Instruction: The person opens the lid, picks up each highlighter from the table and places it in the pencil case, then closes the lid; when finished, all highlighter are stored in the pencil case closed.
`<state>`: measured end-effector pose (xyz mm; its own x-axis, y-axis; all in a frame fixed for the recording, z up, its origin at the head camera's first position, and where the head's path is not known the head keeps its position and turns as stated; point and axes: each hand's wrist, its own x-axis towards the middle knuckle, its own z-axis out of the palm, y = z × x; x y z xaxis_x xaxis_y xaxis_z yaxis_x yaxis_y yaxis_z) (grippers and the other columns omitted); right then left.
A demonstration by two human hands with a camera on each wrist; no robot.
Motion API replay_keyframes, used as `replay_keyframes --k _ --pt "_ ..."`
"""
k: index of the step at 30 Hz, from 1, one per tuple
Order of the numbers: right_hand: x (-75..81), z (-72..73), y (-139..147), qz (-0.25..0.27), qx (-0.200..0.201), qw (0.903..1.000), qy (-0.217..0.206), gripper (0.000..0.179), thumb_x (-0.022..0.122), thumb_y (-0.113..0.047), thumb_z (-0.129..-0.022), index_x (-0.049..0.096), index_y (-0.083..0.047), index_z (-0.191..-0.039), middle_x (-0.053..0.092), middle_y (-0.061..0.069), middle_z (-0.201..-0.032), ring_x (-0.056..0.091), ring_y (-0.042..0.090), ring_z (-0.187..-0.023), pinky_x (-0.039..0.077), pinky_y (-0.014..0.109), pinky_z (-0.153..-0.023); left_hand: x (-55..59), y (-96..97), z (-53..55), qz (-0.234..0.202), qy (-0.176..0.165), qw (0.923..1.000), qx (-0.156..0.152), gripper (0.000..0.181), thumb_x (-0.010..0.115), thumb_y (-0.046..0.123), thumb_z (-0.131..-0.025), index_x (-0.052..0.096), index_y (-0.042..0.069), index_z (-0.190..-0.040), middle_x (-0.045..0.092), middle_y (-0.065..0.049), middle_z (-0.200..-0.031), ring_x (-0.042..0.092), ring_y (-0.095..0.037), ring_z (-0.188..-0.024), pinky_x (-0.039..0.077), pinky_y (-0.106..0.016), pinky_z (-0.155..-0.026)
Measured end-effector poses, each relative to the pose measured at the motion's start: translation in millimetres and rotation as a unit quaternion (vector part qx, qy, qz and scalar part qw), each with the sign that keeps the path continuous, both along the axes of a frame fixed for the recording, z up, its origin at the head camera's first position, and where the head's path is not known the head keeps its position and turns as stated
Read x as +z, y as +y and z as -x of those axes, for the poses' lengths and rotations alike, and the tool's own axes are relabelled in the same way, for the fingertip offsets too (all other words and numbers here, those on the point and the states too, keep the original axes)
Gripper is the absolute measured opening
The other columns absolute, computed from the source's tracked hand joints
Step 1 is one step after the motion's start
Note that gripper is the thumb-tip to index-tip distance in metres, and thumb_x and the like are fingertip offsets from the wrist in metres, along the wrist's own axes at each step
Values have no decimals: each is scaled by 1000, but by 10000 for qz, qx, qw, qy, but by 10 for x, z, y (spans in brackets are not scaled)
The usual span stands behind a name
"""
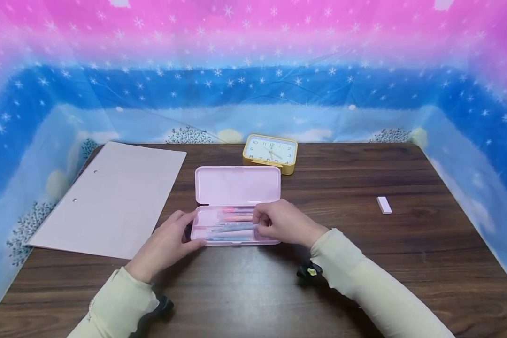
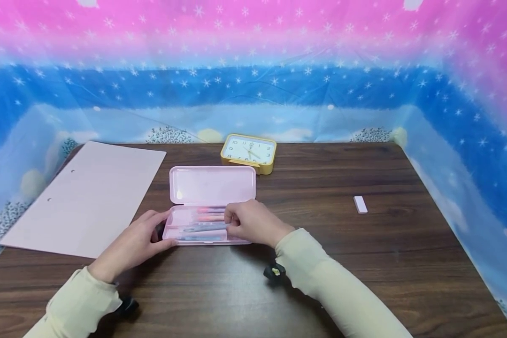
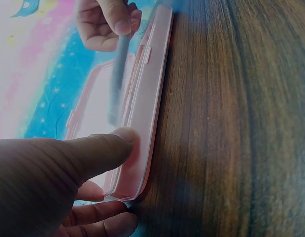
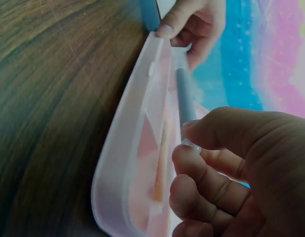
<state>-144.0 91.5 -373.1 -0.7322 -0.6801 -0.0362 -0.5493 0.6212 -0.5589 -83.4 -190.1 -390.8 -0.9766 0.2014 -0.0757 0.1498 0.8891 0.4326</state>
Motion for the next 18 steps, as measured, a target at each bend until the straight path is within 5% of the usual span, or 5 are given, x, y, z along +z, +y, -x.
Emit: replay_keyframes --k 18 --pt "-118 -21 -260 -210 218 9992 253 3 69 -15 -88 66 -16 -88 58 -9 -68 53 6 -66 45 22 -67 -8 -4 -5 -26 -72 9999 86 76 80 34 -82 49 1 -142 59 -16 -117 56 -27 -99 51 -50 -96"
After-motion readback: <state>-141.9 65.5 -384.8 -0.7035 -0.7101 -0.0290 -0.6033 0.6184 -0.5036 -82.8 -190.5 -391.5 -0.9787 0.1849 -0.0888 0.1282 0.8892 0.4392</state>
